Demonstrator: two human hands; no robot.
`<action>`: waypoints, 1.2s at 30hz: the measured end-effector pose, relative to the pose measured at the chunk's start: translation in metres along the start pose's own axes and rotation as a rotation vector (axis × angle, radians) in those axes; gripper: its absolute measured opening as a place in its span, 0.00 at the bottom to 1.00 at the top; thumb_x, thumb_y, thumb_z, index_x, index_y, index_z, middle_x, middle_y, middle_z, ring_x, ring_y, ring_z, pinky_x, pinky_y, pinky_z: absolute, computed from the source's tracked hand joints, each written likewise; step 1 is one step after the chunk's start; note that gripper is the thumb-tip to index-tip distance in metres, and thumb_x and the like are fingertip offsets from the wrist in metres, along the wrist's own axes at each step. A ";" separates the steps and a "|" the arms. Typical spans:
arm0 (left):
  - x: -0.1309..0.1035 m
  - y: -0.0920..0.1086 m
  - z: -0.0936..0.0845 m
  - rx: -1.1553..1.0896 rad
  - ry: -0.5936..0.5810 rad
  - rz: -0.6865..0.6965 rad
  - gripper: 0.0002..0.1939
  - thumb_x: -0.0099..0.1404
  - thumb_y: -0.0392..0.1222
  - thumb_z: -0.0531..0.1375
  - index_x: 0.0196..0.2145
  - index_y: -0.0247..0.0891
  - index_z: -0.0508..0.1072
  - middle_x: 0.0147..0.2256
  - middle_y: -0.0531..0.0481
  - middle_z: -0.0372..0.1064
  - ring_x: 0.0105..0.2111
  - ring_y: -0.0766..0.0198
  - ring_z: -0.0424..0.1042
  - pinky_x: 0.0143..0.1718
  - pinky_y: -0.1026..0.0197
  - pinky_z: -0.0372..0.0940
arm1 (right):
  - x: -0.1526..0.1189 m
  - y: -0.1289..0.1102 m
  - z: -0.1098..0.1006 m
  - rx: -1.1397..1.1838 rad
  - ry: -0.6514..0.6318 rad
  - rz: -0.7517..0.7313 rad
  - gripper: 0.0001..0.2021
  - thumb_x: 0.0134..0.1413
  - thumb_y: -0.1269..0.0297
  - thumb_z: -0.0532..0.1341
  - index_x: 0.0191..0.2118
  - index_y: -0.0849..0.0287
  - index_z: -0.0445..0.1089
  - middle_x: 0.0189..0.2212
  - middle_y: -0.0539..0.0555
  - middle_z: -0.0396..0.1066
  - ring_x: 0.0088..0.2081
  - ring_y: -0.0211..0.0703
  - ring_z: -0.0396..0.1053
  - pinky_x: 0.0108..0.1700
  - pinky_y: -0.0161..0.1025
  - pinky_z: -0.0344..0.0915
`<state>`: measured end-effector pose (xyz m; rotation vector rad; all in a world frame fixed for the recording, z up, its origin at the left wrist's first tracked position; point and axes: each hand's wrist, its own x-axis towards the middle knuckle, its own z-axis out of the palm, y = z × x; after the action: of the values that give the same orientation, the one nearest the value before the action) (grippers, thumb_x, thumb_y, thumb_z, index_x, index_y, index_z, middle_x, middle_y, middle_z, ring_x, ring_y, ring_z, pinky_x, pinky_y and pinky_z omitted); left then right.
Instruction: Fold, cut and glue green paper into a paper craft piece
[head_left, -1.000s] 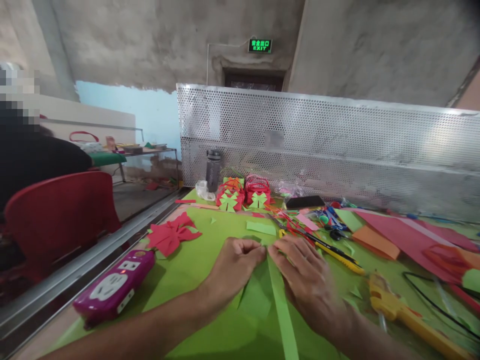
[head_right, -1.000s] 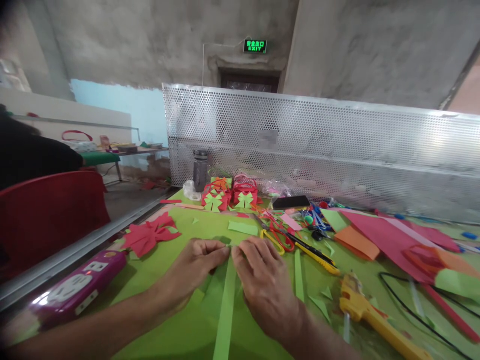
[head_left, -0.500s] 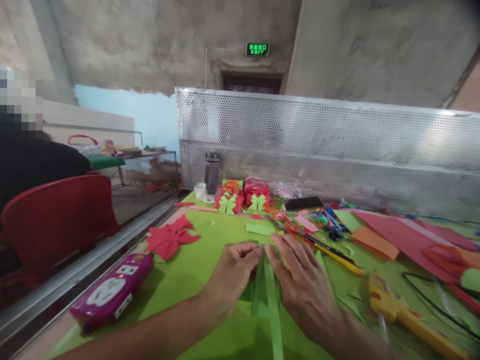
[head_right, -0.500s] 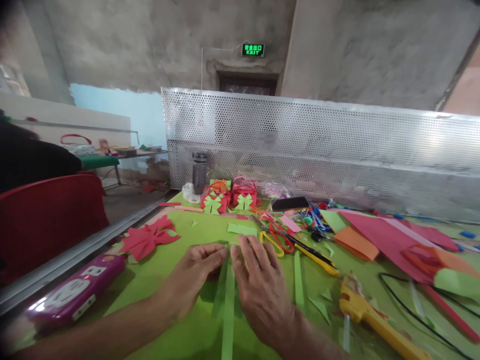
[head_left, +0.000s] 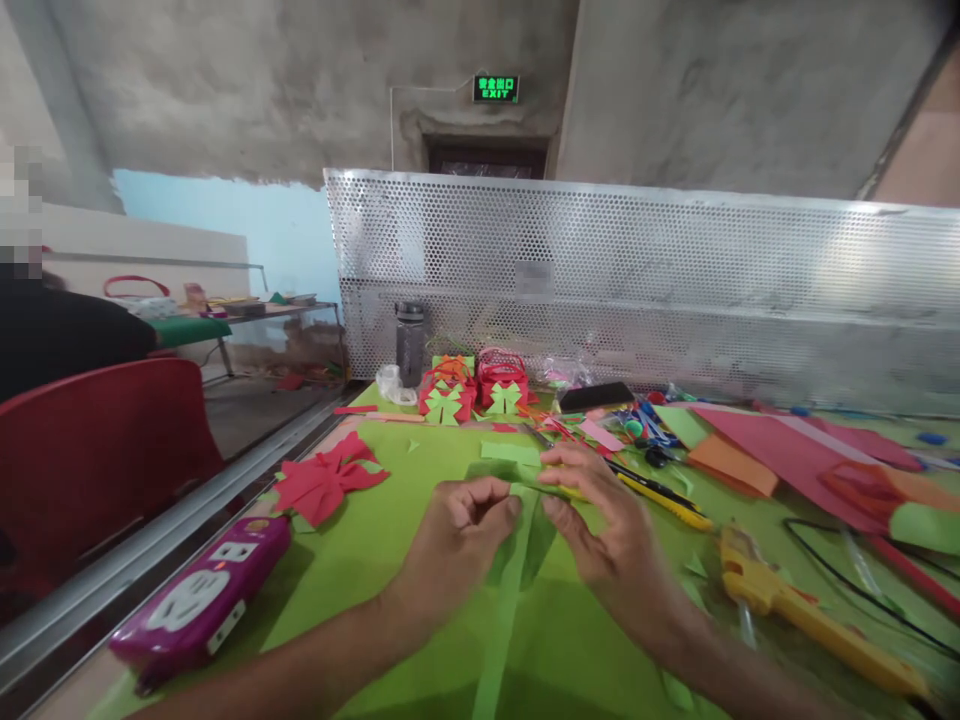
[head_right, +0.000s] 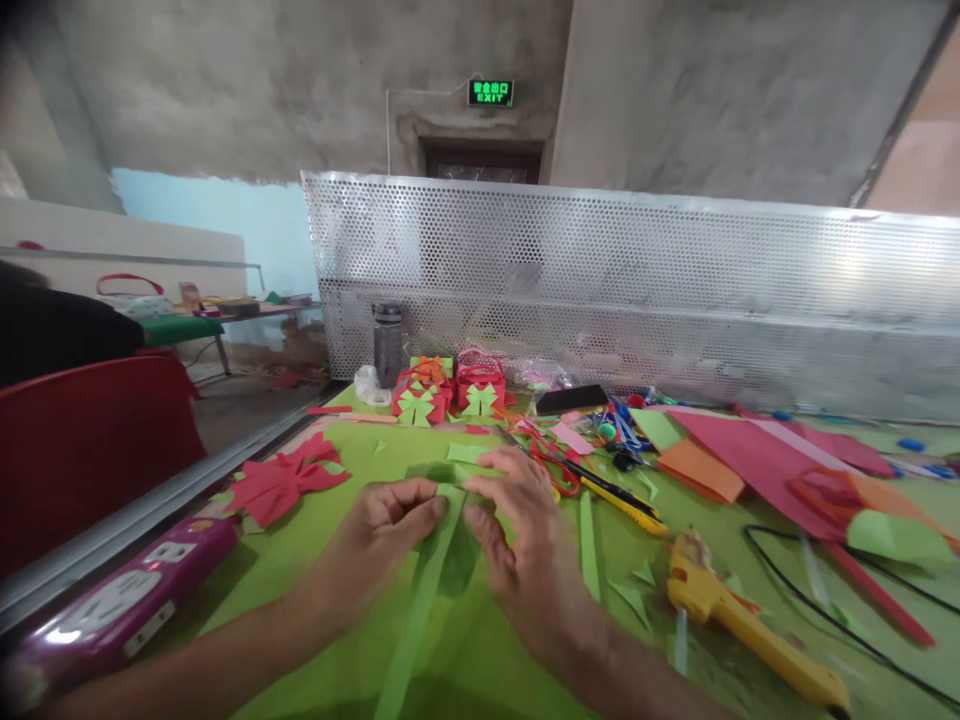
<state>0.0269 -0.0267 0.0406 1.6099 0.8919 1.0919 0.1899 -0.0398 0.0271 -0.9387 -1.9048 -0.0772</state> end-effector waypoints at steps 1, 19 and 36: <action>-0.001 0.002 0.001 0.027 -0.010 0.012 0.14 0.59 0.44 0.54 0.19 0.36 0.60 0.17 0.60 0.44 0.18 0.73 0.42 0.18 0.67 0.41 | 0.002 -0.001 -0.002 0.039 0.005 0.054 0.05 0.56 0.69 0.55 0.38 0.58 0.66 0.44 0.57 0.65 0.50 0.45 0.61 0.50 0.45 0.59; -0.007 0.006 0.006 0.362 0.013 0.163 0.15 0.61 0.40 0.52 0.17 0.36 0.60 0.17 0.58 0.46 0.19 0.71 0.47 0.20 0.66 0.46 | 0.003 -0.007 -0.008 0.232 -0.093 0.210 0.03 0.54 0.65 0.58 0.30 0.56 0.66 0.41 0.52 0.66 0.42 0.41 0.66 0.44 0.39 0.60; -0.009 0.005 0.005 0.371 0.034 0.110 0.15 0.60 0.39 0.51 0.17 0.37 0.60 0.16 0.58 0.45 0.18 0.71 0.46 0.19 0.65 0.44 | 0.002 -0.007 -0.007 0.184 -0.100 0.162 0.06 0.52 0.73 0.54 0.31 0.57 0.68 0.41 0.55 0.69 0.45 0.45 0.67 0.48 0.47 0.62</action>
<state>0.0292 -0.0376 0.0423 1.9685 1.0863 1.0761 0.1906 -0.0464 0.0345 -0.9821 -1.8831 0.2407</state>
